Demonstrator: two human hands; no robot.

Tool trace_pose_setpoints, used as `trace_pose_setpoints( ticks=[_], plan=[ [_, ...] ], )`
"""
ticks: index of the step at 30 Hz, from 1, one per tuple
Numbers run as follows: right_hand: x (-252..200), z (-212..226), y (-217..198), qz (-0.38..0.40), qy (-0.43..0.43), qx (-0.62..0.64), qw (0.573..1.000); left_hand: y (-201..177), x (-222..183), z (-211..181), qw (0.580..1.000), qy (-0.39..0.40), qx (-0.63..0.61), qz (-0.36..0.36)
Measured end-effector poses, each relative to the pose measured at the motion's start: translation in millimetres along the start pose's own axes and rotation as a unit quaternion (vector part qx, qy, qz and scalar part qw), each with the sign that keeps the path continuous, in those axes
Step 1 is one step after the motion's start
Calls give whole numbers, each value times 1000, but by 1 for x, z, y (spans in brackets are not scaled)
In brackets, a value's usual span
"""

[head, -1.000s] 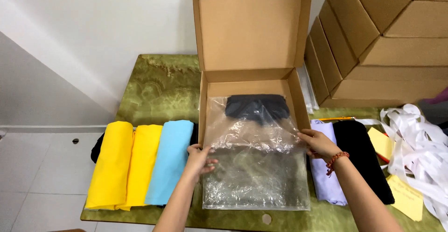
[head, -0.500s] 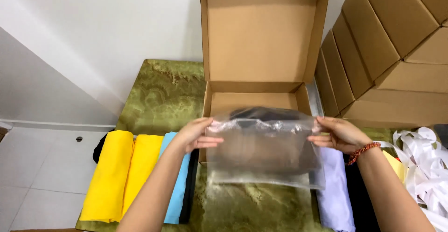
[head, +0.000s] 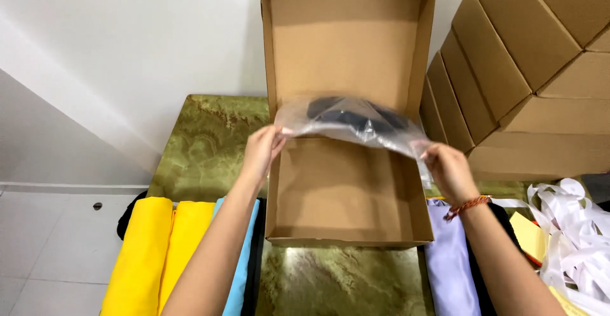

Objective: Folding clothes and packing them into plastic bags and cardboard boxes for shipping.

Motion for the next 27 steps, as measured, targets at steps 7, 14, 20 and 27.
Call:
trace_pose_setpoints(
  ticks=[7, 14, 20, 27],
  plan=[
    [-44, -141, -28, 139, -37, -607, 781, -124, 12, 197, 907, -55, 417, 31],
    [-8, -165, -17, 96, 139, -628, 760, -66, -35, 148, 837, -47, 545, 0],
    [22, -215, -17, 76, 192, -663, 720, -63, 6, 161, 837, -41, 545, -7],
    [-31, -67, 56, 148, 218, -690, 674, -62, 7, 151, 809, -75, 583, 0]
  ],
)
Point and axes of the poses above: each hand's wrist, its own x-axis towards the middle knuckle, its own y-axis out of the palm, z = x × y, the point moved 1 cm from there along x, towards the middle knuckle, and after that the axes turned 9 degrees about -x, right-handed, at the moved point
